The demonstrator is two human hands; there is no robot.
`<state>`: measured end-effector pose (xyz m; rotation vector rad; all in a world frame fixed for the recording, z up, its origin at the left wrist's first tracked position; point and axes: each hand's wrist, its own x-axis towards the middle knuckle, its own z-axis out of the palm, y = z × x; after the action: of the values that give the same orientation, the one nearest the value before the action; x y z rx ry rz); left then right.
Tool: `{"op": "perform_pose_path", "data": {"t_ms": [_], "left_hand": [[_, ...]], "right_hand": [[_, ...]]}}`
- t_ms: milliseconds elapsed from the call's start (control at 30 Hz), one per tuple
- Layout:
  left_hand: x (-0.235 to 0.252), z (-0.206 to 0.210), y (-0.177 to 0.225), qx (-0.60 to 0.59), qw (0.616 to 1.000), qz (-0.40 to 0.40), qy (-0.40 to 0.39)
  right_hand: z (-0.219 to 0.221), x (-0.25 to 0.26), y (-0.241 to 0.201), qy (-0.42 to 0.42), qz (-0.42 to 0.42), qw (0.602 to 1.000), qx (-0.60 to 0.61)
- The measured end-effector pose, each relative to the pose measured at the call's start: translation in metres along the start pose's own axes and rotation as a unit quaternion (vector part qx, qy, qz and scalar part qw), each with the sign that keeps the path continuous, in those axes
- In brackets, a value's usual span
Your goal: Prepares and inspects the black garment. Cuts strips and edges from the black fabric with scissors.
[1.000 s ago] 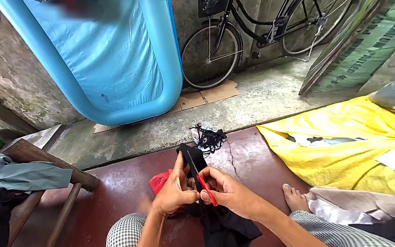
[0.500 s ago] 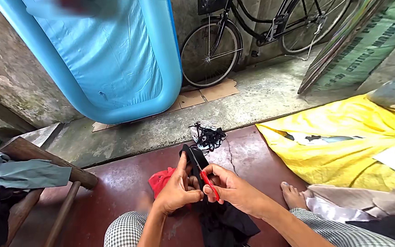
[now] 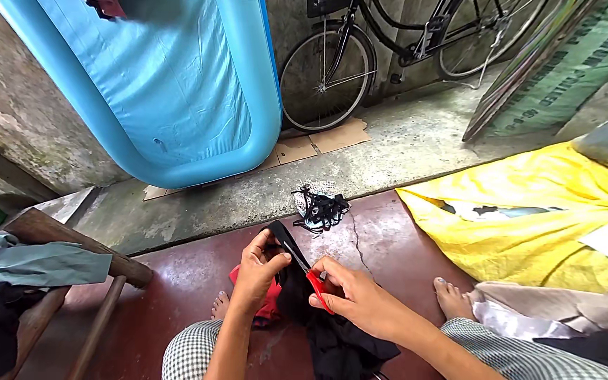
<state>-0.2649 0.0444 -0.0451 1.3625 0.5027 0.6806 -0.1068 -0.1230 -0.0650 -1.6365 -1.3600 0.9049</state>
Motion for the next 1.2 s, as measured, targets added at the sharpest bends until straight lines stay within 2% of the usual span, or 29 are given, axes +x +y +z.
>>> {"op": "perform_pose_path", "data": {"t_ms": [200,300,400,500,833,1000,1200], "left_hand": [[0.001,0.001,0.001,-0.029,1.000,0.001,0.004],[0.000,0.002,0.002,-0.028,0.999,0.002,-0.016],[0.000,0.002,0.002,-0.043,0.999,0.001,-0.022],[-0.001,0.003,0.004,-0.058,0.998,-0.004,-0.023],[-0.003,0.008,0.003,-0.060,0.997,-0.016,-0.034],[-0.005,0.010,0.001,-0.064,0.996,-0.034,-0.053],[-0.006,0.012,-0.001,-0.067,0.995,-0.035,-0.063]], "right_hand": [[0.000,-0.002,-0.002,-0.024,0.008,1.000,-0.005],[0.000,-0.001,-0.001,-0.075,0.012,0.992,0.097],[0.001,-0.001,-0.004,-0.120,0.010,0.962,0.243],[0.001,-0.002,-0.006,-0.132,0.018,0.945,0.299],[0.007,0.001,-0.006,-0.088,0.024,0.945,0.314],[0.002,0.000,-0.008,-0.098,0.020,0.948,0.302],[0.004,-0.001,-0.010,-0.057,0.029,0.943,0.327]]}}
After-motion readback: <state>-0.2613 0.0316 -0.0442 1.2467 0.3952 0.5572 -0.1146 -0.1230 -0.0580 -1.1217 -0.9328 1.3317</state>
